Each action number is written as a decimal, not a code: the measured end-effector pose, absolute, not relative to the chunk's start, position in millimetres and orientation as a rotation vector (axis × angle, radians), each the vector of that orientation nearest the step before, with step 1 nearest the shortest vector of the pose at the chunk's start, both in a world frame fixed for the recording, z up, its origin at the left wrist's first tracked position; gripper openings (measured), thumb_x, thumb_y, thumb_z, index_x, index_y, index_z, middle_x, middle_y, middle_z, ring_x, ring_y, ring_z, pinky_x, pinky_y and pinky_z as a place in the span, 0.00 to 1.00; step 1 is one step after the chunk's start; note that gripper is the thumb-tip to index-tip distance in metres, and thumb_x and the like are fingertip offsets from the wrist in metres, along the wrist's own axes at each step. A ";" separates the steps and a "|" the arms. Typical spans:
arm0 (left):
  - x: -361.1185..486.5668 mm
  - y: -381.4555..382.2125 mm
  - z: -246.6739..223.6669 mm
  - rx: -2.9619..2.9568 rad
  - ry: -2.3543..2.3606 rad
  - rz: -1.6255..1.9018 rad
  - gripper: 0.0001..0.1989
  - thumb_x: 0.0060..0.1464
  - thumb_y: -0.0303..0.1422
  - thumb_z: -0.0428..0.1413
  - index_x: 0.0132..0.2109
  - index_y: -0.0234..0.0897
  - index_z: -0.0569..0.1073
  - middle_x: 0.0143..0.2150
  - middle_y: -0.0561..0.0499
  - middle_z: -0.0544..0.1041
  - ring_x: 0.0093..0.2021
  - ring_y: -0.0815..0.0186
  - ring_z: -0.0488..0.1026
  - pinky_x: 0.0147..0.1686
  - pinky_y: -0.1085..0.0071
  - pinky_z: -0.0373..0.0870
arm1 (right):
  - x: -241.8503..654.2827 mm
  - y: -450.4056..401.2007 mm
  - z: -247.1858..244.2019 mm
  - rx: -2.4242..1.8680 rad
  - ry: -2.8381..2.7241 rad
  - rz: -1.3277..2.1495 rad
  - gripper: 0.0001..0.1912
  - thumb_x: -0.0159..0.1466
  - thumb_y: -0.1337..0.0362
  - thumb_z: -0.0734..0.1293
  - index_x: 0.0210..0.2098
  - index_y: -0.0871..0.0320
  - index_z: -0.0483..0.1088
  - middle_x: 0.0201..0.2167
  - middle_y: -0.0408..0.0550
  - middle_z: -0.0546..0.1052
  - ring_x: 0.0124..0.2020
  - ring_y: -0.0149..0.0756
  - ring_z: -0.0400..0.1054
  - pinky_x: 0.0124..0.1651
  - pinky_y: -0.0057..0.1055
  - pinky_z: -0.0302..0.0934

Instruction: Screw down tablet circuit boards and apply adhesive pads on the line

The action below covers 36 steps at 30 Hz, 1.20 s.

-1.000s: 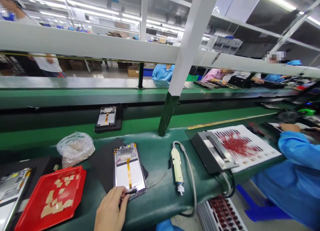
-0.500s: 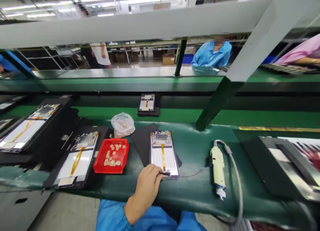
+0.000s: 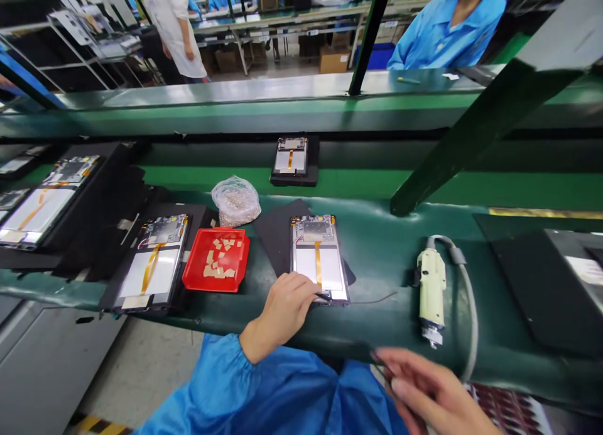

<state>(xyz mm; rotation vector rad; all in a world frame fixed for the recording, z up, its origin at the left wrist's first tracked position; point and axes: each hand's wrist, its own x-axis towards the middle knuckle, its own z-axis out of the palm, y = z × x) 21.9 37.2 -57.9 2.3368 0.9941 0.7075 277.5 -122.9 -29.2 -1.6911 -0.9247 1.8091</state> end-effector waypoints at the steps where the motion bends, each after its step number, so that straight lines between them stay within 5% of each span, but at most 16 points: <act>1: 21.3 37.7 -58.9 2.341 0.991 0.717 0.10 0.68 0.27 0.52 0.46 0.38 0.78 0.41 0.48 0.81 0.42 0.62 0.75 0.43 0.64 0.69 | 268.7 -106.2 -24.1 -1.626 -0.897 1.766 0.32 0.64 0.41 0.67 0.59 0.55 0.67 0.21 0.41 0.71 0.16 0.33 0.66 0.16 0.27 0.62; 3: 20.3 38.8 -61.1 2.329 0.991 0.735 0.09 0.68 0.29 0.52 0.45 0.37 0.78 0.41 0.48 0.81 0.42 0.62 0.75 0.43 0.64 0.69 | 251.0 -76.8 -17.7 -1.526 -0.894 1.718 0.29 0.63 0.45 0.70 0.58 0.54 0.66 0.27 0.43 0.75 0.16 0.30 0.66 0.15 0.24 0.59; 7: 19.2 40.7 -64.9 2.277 0.998 0.776 0.08 0.68 0.30 0.53 0.44 0.37 0.77 0.40 0.48 0.81 0.42 0.63 0.75 0.44 0.65 0.69 | 229.2 -44.6 -19.2 -1.399 -0.791 1.704 0.17 0.65 0.50 0.71 0.42 0.59 0.73 0.25 0.45 0.76 0.15 0.26 0.62 0.16 0.21 0.56; 12: 18.1 41.5 -64.3 2.265 0.979 0.775 0.07 0.68 0.29 0.53 0.43 0.37 0.76 0.40 0.48 0.81 0.41 0.63 0.75 0.43 0.66 0.68 | 227.4 -39.2 -27.5 -1.169 -0.567 1.719 0.21 0.61 0.58 0.75 0.52 0.57 0.76 0.39 0.54 0.81 0.32 0.37 0.75 0.32 0.33 0.71; 17: 17.0 42.3 -64.3 2.243 0.954 0.807 0.05 0.67 0.29 0.55 0.43 0.36 0.76 0.39 0.49 0.80 0.40 0.64 0.75 0.42 0.66 0.68 | 223.3 -38.5 -41.6 -1.292 -0.928 1.259 0.10 0.64 0.62 0.73 0.45 0.55 0.80 0.32 0.49 0.80 0.28 0.36 0.74 0.29 0.31 0.70; 19: 17.1 42.6 -65.1 2.240 0.955 0.828 0.04 0.66 0.28 0.56 0.43 0.36 0.76 0.39 0.49 0.80 0.40 0.64 0.75 0.42 0.66 0.68 | 220.2 -37.8 -46.3 -1.338 -1.205 1.010 0.07 0.65 0.64 0.72 0.43 0.54 0.81 0.36 0.51 0.81 0.35 0.39 0.76 0.37 0.34 0.74; 22: 17.3 42.7 -65.5 2.232 0.953 0.841 0.03 0.65 0.28 0.57 0.42 0.36 0.76 0.39 0.49 0.80 0.40 0.63 0.75 0.42 0.66 0.69 | 216.3 -36.8 -50.9 -1.379 -1.417 0.760 0.10 0.65 0.68 0.71 0.45 0.52 0.79 0.43 0.50 0.82 0.43 0.40 0.78 0.48 0.35 0.74; 36: 18.7 43.0 -61.3 2.186 0.971 0.818 0.02 0.64 0.28 0.59 0.40 0.36 0.75 0.37 0.50 0.81 0.38 0.64 0.76 0.42 0.66 0.71 | 208.5 -33.9 -62.5 -1.332 -1.398 0.642 0.13 0.64 0.73 0.72 0.46 0.52 0.76 0.41 0.44 0.83 0.41 0.34 0.79 0.49 0.27 0.75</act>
